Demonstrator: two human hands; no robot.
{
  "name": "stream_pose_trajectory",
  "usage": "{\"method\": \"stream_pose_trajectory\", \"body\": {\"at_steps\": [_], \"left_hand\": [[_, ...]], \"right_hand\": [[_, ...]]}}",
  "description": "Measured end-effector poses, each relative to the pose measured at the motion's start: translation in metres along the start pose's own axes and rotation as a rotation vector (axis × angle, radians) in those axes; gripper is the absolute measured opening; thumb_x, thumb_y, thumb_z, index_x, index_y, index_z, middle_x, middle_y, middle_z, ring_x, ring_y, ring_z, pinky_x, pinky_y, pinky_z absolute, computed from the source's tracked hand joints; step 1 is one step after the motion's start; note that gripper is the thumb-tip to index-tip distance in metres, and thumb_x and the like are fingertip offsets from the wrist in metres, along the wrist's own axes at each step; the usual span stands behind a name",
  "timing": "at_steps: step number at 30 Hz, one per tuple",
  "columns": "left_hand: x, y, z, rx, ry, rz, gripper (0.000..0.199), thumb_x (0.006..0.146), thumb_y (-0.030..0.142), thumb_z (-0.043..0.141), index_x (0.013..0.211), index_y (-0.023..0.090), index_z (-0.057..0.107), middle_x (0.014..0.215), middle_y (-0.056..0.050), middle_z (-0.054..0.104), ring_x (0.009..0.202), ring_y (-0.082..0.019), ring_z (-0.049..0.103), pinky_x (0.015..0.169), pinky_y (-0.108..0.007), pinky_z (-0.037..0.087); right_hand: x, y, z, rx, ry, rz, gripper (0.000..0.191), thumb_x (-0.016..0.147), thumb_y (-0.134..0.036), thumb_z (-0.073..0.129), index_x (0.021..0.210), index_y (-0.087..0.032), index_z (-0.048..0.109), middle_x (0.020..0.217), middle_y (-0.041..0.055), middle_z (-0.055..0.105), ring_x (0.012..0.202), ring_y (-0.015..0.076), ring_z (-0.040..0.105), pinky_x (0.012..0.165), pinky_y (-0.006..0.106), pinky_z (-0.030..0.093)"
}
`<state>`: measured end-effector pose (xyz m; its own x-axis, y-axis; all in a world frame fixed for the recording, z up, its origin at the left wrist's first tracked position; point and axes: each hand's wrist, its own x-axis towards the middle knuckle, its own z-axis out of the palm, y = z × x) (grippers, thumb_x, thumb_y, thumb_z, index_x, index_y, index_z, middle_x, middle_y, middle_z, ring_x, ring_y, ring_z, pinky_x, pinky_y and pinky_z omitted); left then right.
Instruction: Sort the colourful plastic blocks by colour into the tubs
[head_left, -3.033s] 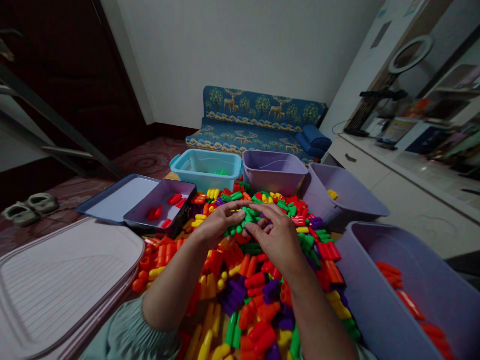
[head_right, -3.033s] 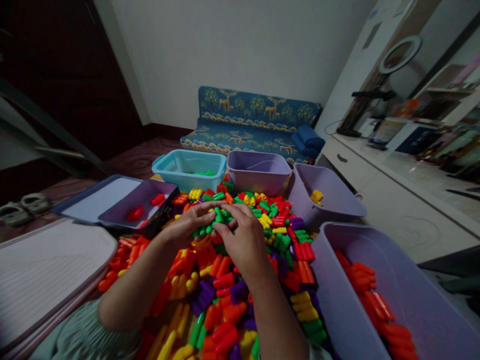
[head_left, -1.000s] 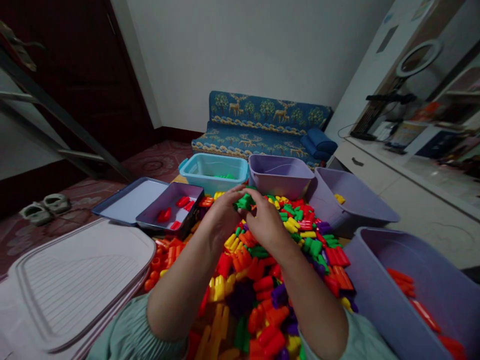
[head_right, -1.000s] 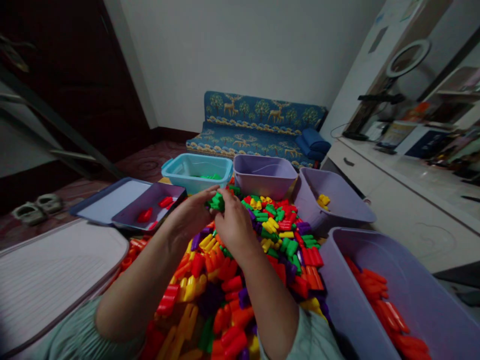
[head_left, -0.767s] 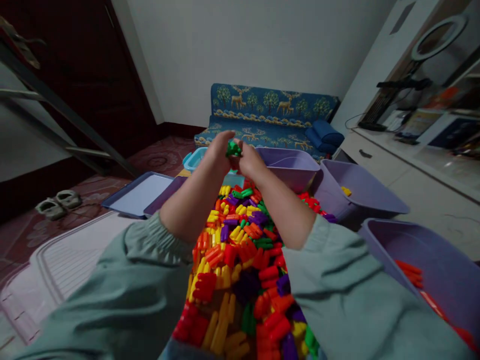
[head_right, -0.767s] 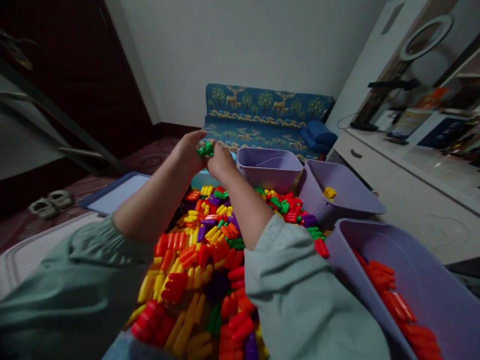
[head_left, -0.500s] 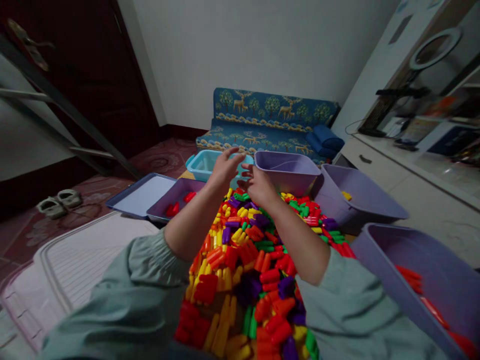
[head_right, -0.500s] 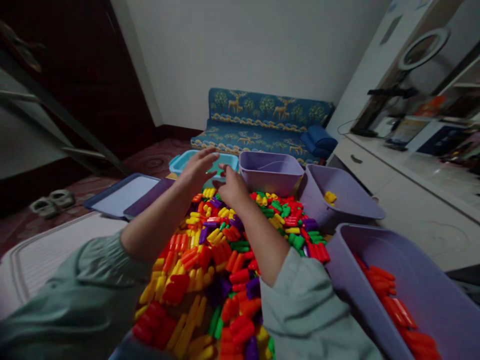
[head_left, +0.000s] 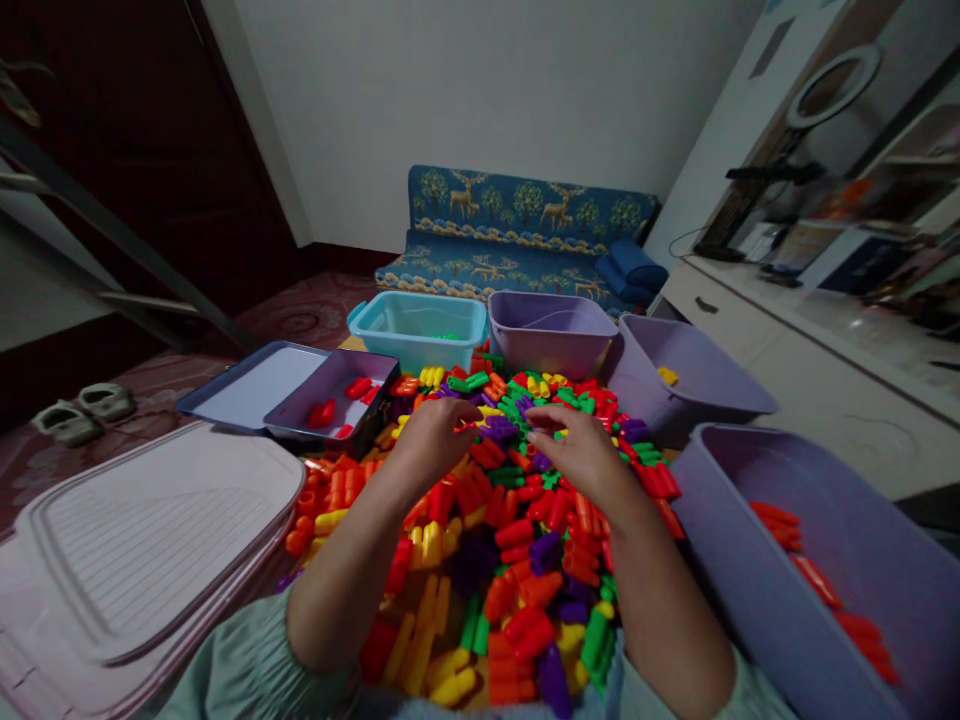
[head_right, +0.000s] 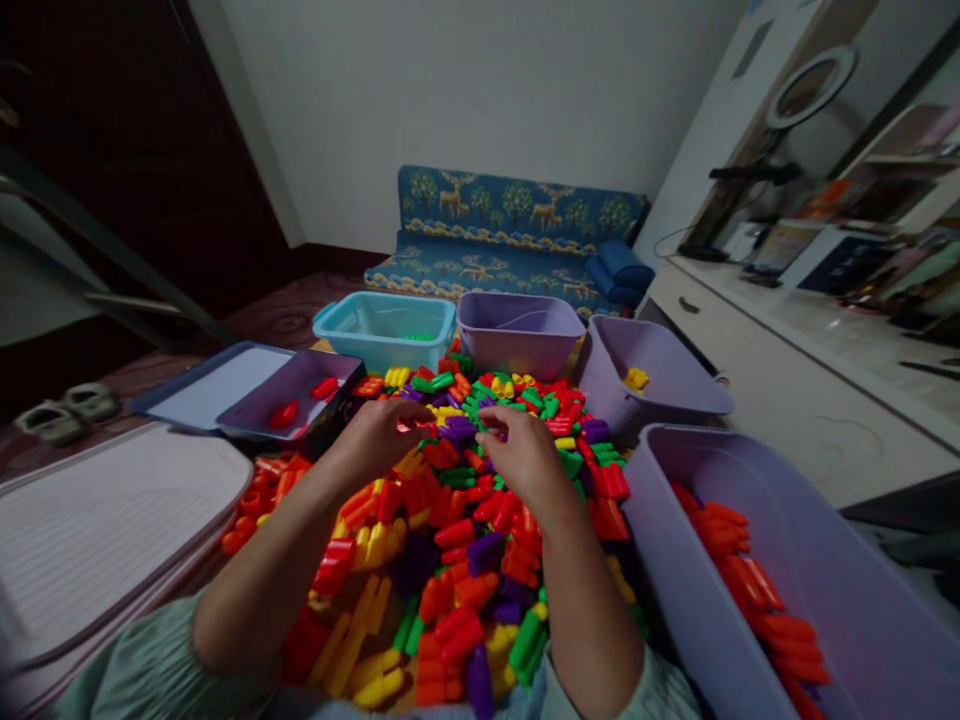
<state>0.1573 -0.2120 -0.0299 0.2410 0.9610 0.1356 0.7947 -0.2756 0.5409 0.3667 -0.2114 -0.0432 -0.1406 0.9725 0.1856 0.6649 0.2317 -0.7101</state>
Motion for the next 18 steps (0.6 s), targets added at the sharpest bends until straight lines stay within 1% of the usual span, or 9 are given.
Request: {"method": "stream_pose_trajectory", "body": {"at_steps": [3,5,7,9,11,14,18], "left_hand": [[0.002,0.002,0.001,0.152,-0.039,-0.057,0.03,0.082,0.022,0.055,0.107,0.021,0.072,0.107,-0.012,0.072,0.103,-0.027,0.064,0.085,-0.033,0.047],[0.001,0.0,-0.001,0.279,-0.061,-0.109,0.031,0.08,0.028,0.06,0.108,0.021,0.071,0.109,-0.014,0.071,0.107,-0.031,0.062,0.085,-0.036,0.047],[0.0,-0.006,-0.004,0.352,-0.083,-0.148,0.034,0.077,0.034,0.064,0.108,0.02,0.071,0.107,-0.016,0.07,0.106,-0.034,0.062,0.083,-0.038,0.048],[-0.002,-0.013,-0.009,0.365,-0.108,-0.173,0.035,0.074,0.037,0.067,0.106,0.022,0.072,0.105,-0.016,0.071,0.102,-0.034,0.064,0.08,-0.038,0.048],[-0.003,-0.019,-0.013,0.348,-0.128,-0.191,0.031,0.073,0.039,0.069,0.1,0.024,0.073,0.1,-0.013,0.072,0.097,-0.031,0.065,0.078,-0.035,0.048],[-0.001,-0.024,-0.011,0.314,-0.141,-0.201,0.026,0.074,0.038,0.067,0.096,0.026,0.074,0.091,-0.009,0.073,0.091,-0.028,0.067,0.074,-0.031,0.047],[0.0,-0.026,-0.002,0.282,-0.14,-0.179,0.027,0.075,0.034,0.065,0.098,0.025,0.073,0.093,-0.01,0.072,0.091,-0.028,0.067,0.072,-0.032,0.046]], "right_hand": [[-0.003,-0.003,0.0,-0.213,-0.026,-0.041,0.035,0.077,-0.018,0.063,0.112,-0.02,0.068,0.109,0.0075,0.071,0.102,0.0205,0.065,0.092,0.036,0.049],[-0.007,-0.005,-0.005,-0.38,-0.066,-0.035,0.038,0.077,-0.02,0.064,0.115,-0.021,0.067,0.114,0.0089,0.069,0.109,0.0237,0.062,0.095,0.038,0.046],[-0.012,-0.009,-0.012,-0.521,-0.115,0.002,0.04,0.076,-0.022,0.065,0.117,-0.022,0.067,0.115,0.01,0.068,0.112,0.0276,0.061,0.094,0.04,0.046],[-0.015,-0.012,-0.019,-0.608,-0.165,0.046,0.045,0.074,-0.022,0.067,0.119,-0.024,0.065,0.113,0.0098,0.069,0.109,0.029,0.062,0.089,0.04,0.048],[-0.017,-0.013,-0.021,-0.636,-0.196,0.064,0.049,0.073,-0.022,0.068,0.122,-0.027,0.063,0.109,0.0084,0.07,0.104,0.0278,0.064,0.084,0.038,0.048],[-0.014,-0.009,-0.015,-0.615,-0.197,0.038,0.052,0.072,-0.022,0.069,0.123,-0.028,0.062,0.11,0.0077,0.069,0.103,0.0262,0.065,0.081,0.035,0.048],[-0.011,-0.002,-0.003,-0.601,-0.219,0.012,0.05,0.074,-0.021,0.065,0.124,-0.027,0.06,0.11,0.0075,0.067,0.103,0.0248,0.064,0.082,0.034,0.047]]}}
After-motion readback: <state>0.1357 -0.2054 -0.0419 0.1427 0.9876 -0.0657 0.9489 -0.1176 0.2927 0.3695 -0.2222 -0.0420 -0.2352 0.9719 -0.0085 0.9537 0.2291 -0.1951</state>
